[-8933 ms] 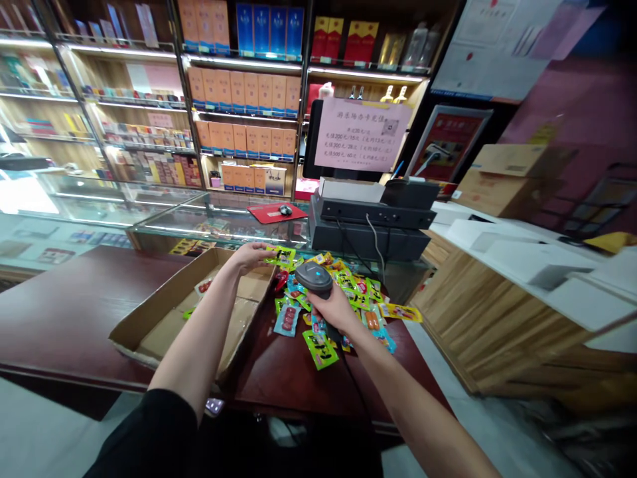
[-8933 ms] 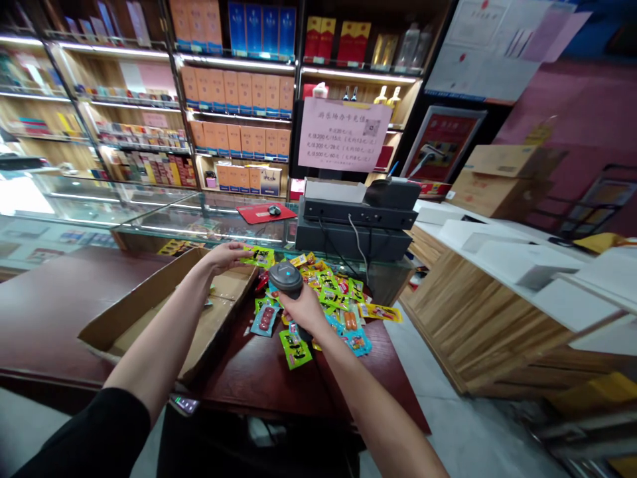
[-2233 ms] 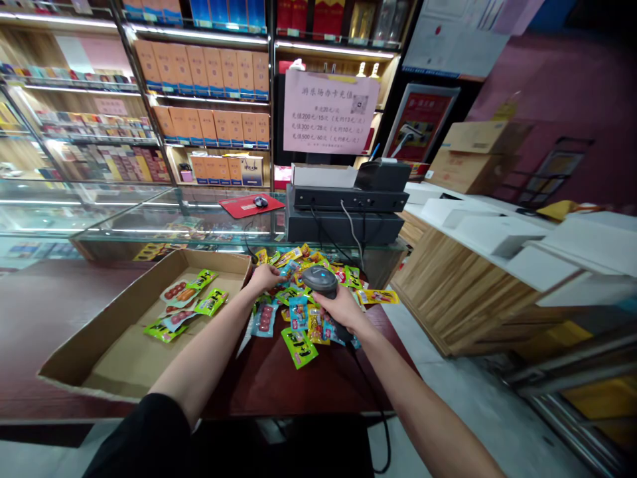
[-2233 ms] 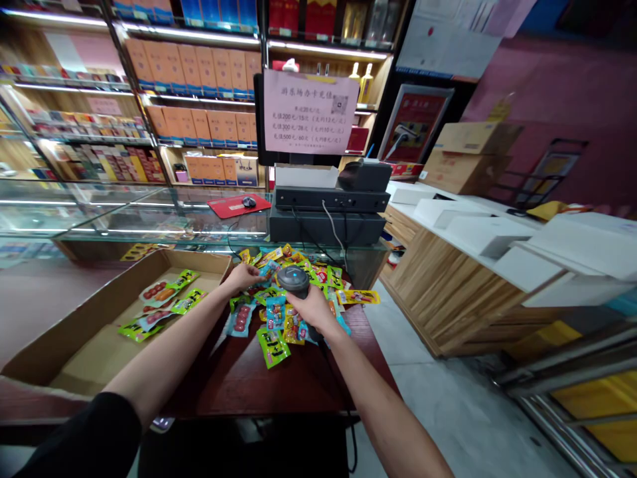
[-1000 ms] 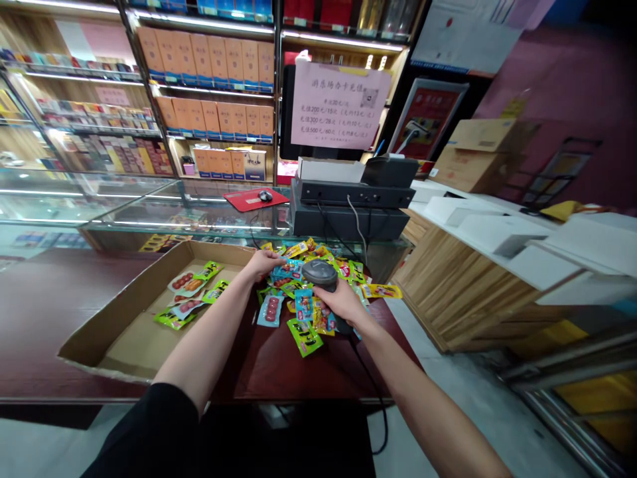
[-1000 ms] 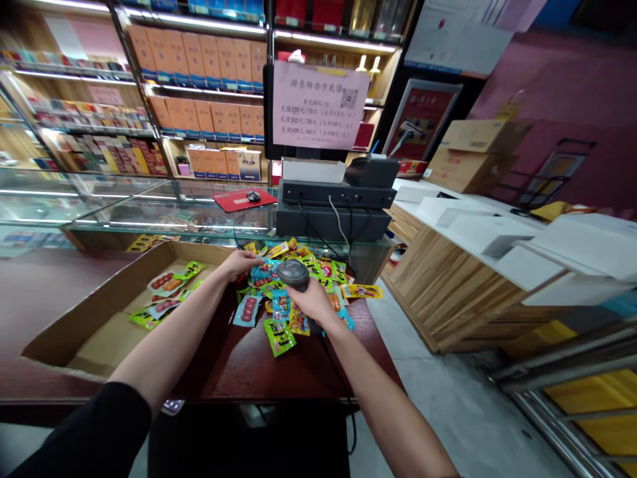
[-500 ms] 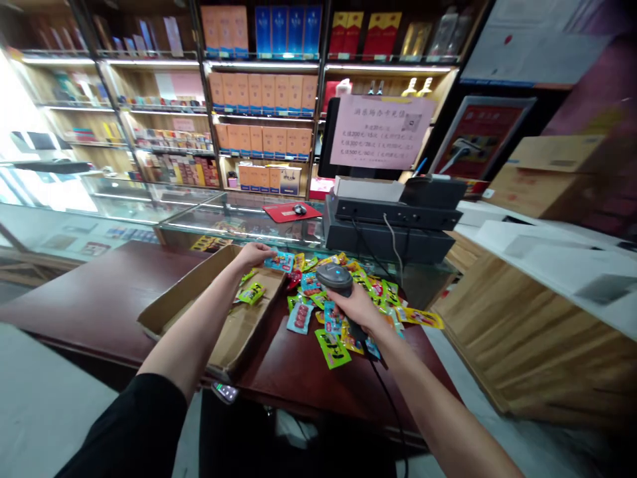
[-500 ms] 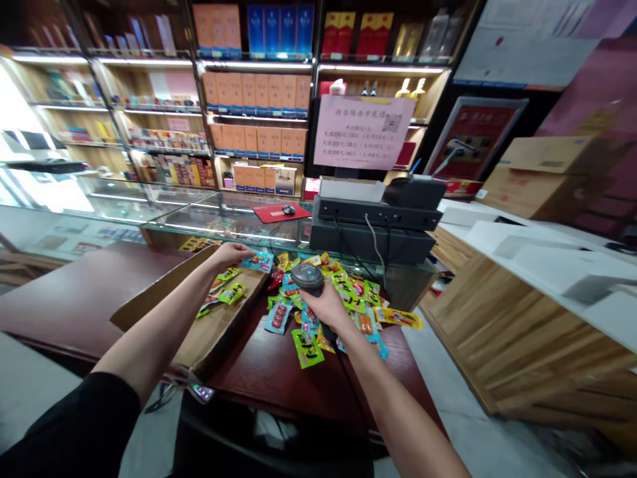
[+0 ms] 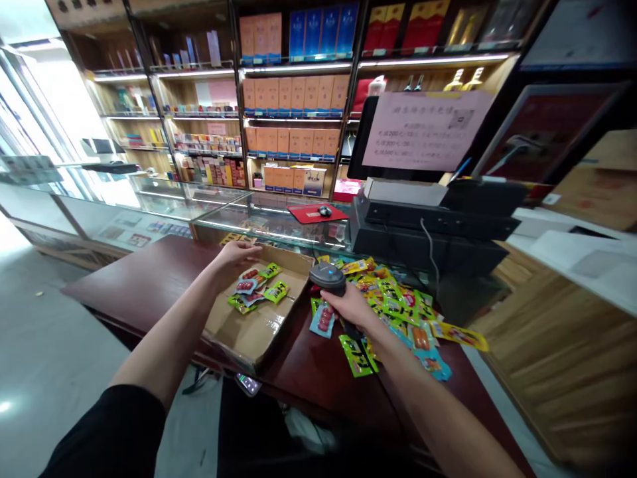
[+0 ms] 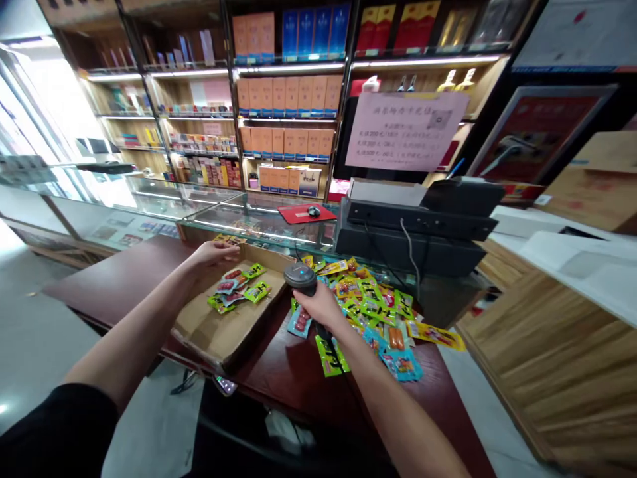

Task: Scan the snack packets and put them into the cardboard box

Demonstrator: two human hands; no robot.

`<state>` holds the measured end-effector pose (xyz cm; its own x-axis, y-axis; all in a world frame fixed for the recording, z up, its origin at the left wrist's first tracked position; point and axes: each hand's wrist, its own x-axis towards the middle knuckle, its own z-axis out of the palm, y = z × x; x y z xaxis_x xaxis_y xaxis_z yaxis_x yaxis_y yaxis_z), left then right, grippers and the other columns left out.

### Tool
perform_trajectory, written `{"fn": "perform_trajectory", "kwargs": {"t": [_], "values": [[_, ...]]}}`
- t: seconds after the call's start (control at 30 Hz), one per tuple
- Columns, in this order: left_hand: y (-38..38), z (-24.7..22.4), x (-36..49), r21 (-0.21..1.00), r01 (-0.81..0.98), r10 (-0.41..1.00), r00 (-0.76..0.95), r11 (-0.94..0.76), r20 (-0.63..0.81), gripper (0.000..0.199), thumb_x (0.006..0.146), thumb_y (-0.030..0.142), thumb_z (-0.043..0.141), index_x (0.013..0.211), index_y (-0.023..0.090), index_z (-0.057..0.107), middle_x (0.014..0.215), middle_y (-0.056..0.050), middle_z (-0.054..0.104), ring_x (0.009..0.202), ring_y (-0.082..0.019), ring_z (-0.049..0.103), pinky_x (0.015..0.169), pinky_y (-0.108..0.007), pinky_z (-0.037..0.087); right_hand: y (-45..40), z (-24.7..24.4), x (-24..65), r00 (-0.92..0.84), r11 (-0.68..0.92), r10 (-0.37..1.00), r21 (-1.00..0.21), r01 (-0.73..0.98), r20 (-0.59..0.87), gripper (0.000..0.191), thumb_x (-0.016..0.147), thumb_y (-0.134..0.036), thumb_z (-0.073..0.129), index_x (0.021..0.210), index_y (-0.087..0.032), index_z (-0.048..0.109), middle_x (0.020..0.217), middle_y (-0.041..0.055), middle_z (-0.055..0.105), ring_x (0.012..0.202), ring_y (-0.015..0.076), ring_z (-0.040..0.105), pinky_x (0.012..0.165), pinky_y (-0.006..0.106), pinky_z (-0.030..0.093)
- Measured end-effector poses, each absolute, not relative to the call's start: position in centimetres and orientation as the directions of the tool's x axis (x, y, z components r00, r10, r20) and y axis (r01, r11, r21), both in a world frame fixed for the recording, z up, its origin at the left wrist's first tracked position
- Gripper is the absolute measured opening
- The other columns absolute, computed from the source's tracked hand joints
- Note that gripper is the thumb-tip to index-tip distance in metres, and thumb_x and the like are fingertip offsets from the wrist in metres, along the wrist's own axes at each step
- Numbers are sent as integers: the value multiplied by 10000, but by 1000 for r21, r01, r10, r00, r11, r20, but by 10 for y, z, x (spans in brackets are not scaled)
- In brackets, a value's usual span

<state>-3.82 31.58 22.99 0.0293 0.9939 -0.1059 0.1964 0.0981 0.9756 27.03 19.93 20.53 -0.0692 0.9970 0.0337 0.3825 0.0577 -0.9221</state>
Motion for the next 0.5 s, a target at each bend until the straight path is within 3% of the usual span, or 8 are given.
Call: {"fn": "perform_trajectory", "kwargs": {"t": [0.17, 0.5], "values": [[319, 226, 20, 967, 249, 988, 130, 45, -79, 553, 455, 517, 815, 828, 137, 667, 747, -48, 664, 671, -147, 633, 508, -200, 459, 190, 212, 295, -4, 17, 1000, -916, 400, 17, 171, 720, -334, 637, 740, -171, 591, 444, -23, 552, 328, 107, 473, 341, 215, 378], [314, 215, 158, 957, 290, 918, 371, 26, -137, 502, 455, 492, 818, 762, 135, 646, 650, -24, 633, 595, -127, 594, 518, -222, 471, 164, 209, 366, 182, -23, 980, -856, 517, 84, 199, 733, -357, 631, 743, -158, 632, 485, 7, 587, 394, 120, 522, 390, 210, 386]]}}
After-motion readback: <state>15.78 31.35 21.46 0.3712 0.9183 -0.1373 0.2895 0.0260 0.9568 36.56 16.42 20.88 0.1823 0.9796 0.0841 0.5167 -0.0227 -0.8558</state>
